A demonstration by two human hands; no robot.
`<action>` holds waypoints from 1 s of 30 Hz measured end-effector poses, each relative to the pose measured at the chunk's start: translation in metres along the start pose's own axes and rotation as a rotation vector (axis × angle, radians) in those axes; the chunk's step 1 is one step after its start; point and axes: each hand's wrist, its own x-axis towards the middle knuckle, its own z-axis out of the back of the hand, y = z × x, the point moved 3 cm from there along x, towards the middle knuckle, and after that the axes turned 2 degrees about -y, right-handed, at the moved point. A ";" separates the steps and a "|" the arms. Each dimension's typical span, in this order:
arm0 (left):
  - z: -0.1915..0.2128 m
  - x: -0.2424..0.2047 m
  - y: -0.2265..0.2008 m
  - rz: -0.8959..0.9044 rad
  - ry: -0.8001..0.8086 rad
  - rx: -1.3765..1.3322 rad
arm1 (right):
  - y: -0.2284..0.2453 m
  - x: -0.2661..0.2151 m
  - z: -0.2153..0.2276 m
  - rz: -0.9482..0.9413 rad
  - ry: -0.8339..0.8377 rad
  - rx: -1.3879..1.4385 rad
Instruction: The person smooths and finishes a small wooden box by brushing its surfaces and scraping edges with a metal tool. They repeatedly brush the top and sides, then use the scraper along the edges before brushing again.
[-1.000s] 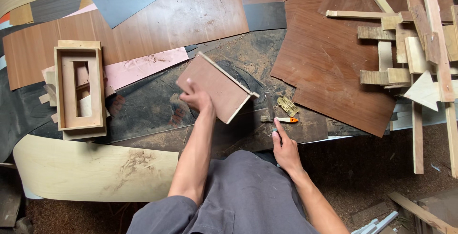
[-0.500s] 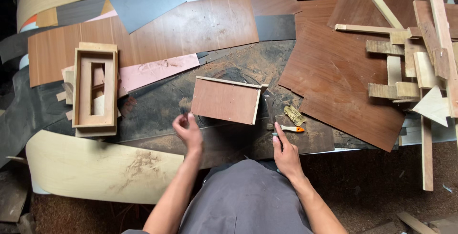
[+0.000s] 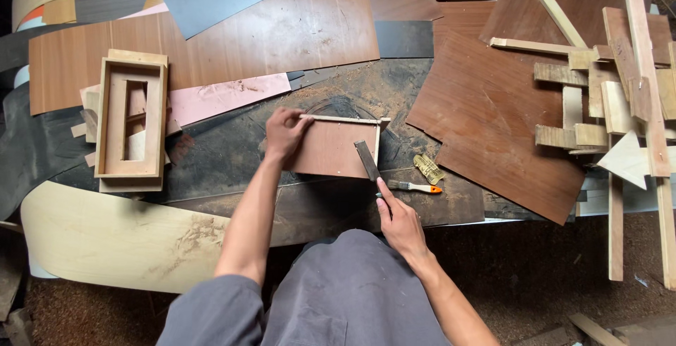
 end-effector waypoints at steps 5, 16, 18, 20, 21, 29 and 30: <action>-0.029 -0.077 0.003 0.080 -0.467 -0.005 | -0.004 0.005 0.003 0.043 -0.085 0.004; -0.133 -0.173 -0.060 0.199 0.020 -0.163 | -0.008 0.017 0.013 0.031 -0.103 -0.182; -0.135 -0.171 -0.057 0.171 0.034 -0.173 | -0.006 0.014 0.015 0.062 -0.085 -0.211; -0.138 -0.174 -0.046 0.225 0.061 -0.190 | -0.006 0.007 0.015 0.069 -0.025 -0.266; -0.138 -0.173 -0.041 0.189 0.073 -0.225 | -0.005 0.006 0.014 0.066 0.016 -0.308; -0.091 -0.092 0.033 0.197 -0.193 -0.423 | 0.007 -0.003 0.006 0.172 0.057 -0.491; -0.088 -0.074 0.039 0.260 -0.136 -0.416 | 0.006 -0.008 0.005 0.175 0.047 -0.510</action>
